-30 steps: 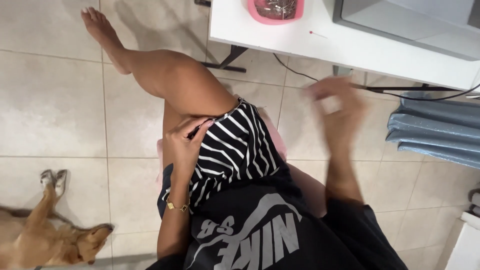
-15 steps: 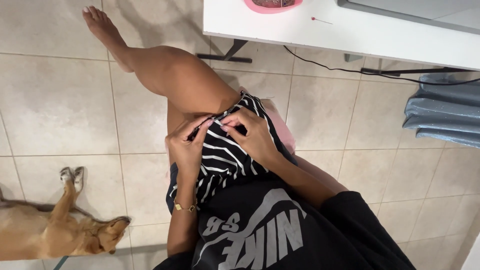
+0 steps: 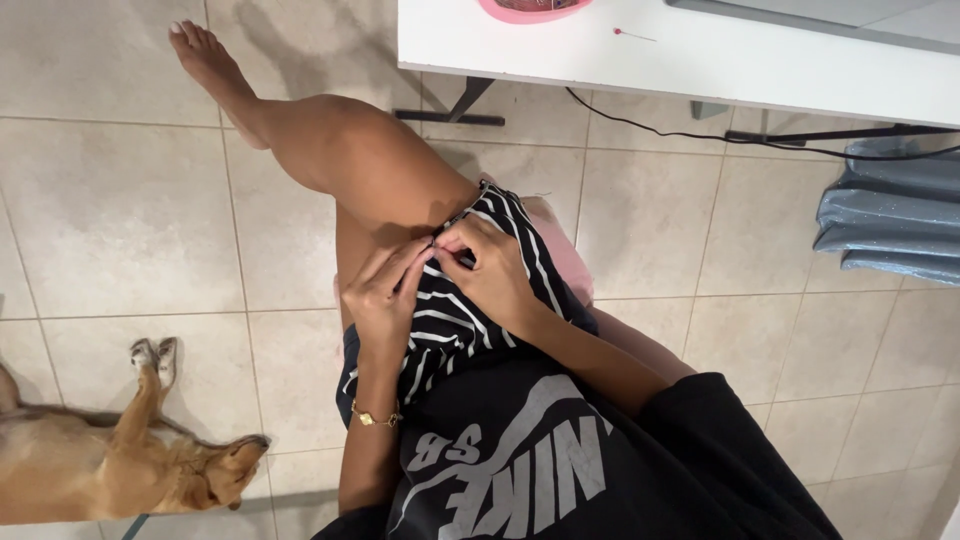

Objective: The person is pinning a black and white striped fabric to prepare it for sewing, using pins from a heart-shaped holder.

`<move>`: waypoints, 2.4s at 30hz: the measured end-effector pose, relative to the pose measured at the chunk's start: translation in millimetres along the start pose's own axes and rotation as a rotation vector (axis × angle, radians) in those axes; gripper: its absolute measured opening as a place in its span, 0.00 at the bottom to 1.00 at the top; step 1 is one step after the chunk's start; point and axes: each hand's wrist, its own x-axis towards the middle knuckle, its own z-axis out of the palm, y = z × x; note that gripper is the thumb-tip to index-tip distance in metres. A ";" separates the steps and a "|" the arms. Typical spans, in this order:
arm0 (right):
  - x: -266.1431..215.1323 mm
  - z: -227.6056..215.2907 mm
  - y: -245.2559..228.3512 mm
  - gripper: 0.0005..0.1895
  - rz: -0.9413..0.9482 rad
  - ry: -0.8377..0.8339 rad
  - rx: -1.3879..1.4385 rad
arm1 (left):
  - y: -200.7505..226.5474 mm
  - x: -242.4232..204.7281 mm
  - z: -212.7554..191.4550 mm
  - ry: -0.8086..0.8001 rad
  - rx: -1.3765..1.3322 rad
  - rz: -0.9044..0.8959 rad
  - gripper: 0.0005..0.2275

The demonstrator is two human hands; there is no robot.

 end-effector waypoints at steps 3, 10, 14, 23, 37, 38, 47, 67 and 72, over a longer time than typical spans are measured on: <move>-0.1 -2.5 -4.2 0.07 0.007 0.011 0.034 | 4.5 5.6 -3.5 0.035 -0.029 -0.036 0.04; -2.6 -11.6 -6.8 0.08 -0.002 0.024 0.108 | -11.5 -1.5 0.6 -0.044 -0.215 -0.325 0.03; -0.7 -16.6 -12.1 0.07 0.032 0.018 0.137 | -5.8 0.2 3.1 -0.060 -0.406 -0.460 0.00; 5.3 -25.4 -10.8 0.08 0.196 -0.062 0.274 | -3.3 0.6 3.0 -0.136 -0.517 -0.459 0.02; 32.1 -57.7 -20.0 0.16 -0.135 -0.239 0.012 | 12.1 11.7 -7.4 -0.202 -0.225 -0.098 0.05; 33.9 -59.5 -17.5 0.16 -0.144 -0.242 0.009 | 15.0 11.7 -10.6 -0.194 -0.227 -0.094 0.05; 36.0 -73.8 -19.5 0.06 -0.132 -0.313 0.159 | 31.1 2.0 -30.3 -0.176 -0.180 -0.108 0.11; 59.0 -120.2 -17.1 0.09 -0.028 -0.569 0.096 | 25.4 -19.3 4.9 -0.206 -0.426 -0.298 0.06; 63.1 -75.9 9.6 0.10 -0.163 -0.370 -0.051 | 0.9 -12.2 15.4 -0.106 -0.307 -0.381 0.03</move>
